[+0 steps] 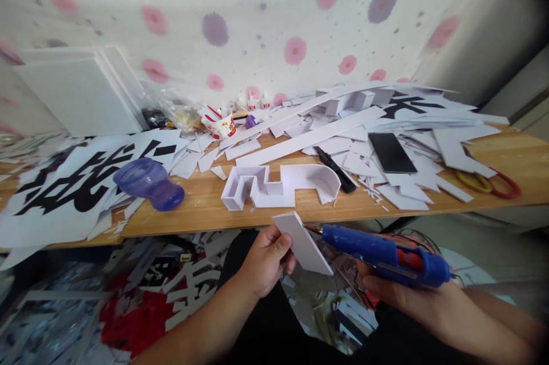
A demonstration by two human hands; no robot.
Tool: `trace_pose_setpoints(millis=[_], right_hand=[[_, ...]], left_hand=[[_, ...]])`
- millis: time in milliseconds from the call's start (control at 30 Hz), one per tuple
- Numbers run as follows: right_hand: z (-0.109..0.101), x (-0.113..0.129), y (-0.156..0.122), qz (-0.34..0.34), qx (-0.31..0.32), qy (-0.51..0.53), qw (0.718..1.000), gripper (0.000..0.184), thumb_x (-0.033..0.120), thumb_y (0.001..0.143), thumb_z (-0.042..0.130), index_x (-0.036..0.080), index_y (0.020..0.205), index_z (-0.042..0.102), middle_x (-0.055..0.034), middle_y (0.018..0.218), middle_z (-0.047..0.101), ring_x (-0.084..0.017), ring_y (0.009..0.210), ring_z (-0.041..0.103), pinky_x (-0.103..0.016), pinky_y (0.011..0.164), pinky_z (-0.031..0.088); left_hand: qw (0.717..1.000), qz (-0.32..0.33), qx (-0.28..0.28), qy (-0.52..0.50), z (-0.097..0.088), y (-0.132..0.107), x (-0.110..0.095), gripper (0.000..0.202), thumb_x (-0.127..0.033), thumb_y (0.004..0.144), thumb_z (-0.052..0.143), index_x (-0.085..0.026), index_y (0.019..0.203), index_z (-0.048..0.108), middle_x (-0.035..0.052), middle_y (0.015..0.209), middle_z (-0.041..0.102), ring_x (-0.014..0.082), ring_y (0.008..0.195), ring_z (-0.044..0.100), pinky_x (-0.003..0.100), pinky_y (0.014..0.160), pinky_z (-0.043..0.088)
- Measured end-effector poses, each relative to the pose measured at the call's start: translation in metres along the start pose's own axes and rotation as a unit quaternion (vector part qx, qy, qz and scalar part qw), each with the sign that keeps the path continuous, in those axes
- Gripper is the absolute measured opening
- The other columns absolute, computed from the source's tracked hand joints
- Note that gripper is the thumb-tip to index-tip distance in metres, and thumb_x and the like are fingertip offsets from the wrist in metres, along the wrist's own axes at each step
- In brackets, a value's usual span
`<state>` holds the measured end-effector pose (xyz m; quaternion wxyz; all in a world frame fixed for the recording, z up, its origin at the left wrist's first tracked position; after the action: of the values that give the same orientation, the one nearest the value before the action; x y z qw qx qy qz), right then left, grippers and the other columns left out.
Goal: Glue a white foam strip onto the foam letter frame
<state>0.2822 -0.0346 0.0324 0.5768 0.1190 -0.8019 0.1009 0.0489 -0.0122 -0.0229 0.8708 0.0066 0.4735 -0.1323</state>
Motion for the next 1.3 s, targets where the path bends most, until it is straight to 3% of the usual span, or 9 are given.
trace_pose_setpoints(millis=[300, 533, 733, 967, 1300], right_hand=[[0.003, 0.015, 0.007, -0.032, 0.052, -0.03, 0.998, 0.02, 0.037, 0.082, 0.063, 0.021, 0.071, 0.057, 0.0003, 0.065, 0.059, -0.014, 0.057, 0.056, -0.025, 0.053, 0.049], [0.001, 0.015, 0.006, -0.03, 0.05, -0.021, 0.998, 0.017, 0.037, 0.08, 0.065, 0.021, 0.077, 0.061, -0.0008, 0.069, 0.063, -0.016, 0.06, 0.059, -0.026, 0.054, 0.052], [0.002, 0.017, 0.003, 0.002, 0.017, 0.009, 1.0, 0.024, 0.046, 0.073, 0.071, 0.022, 0.076, 0.066, -0.0014, 0.065, 0.066, -0.018, 0.058, 0.062, -0.028, 0.052, 0.056], [-0.001, 0.013, 0.005, -0.006, 0.045, -0.002, 0.999, 0.02, 0.039, 0.076, 0.069, 0.022, 0.086, 0.07, -0.0025, 0.071, 0.069, -0.019, 0.06, 0.064, -0.029, 0.055, 0.056], [0.007, 0.002, 0.0, 0.085, -0.041, 0.1, 0.991, 0.039, 0.038, 0.067, 0.078, 0.022, 0.099, 0.063, -0.0005, 0.07, 0.068, -0.018, 0.061, 0.063, -0.027, 0.055, 0.054]], left_hand=[[1.0, 0.01, -0.003, 0.017, -0.001, 0.001, -0.005, 0.043, -0.052, 0.068, 0.077, -0.013, 0.075, 0.063, -0.0013, 0.059, 0.06, 0.0041, 0.039, 0.047, 0.015, 0.038, 0.033], [0.999, 0.028, -0.002, 0.015, -0.001, 0.003, -0.011, 0.04, -0.051, 0.07, 0.076, -0.013, 0.077, 0.064, -0.0015, 0.057, 0.059, 0.005, 0.04, 0.047, 0.016, 0.039, 0.034], [0.999, 0.037, -0.002, 0.014, -0.003, 0.005, -0.016, 0.037, -0.05, 0.07, 0.076, -0.015, 0.08, 0.067, -0.0009, 0.059, 0.062, 0.005, 0.041, 0.049, 0.015, 0.039, 0.036], [0.999, 0.045, -0.003, 0.018, -0.005, 0.007, -0.02, 0.039, -0.05, 0.07, 0.076, -0.014, 0.079, 0.067, -0.0012, 0.057, 0.061, 0.0046, 0.04, 0.049, 0.015, 0.04, 0.037], [0.997, 0.064, -0.014, 0.029, -0.009, 0.012, -0.033, 0.038, -0.048, 0.069, 0.078, -0.015, 0.075, 0.062, -0.0027, 0.06, 0.061, 0.0053, 0.041, 0.05, 0.016, 0.04, 0.037]])
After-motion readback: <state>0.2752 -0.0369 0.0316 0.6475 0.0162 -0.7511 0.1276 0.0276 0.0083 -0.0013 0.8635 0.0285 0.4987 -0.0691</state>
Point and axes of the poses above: each hand's wrist, its own y-axis towards the middle knuckle, its own z-axis out of the palm, x = y × z, the point moved 2 cm from there along y, towards the middle knuckle
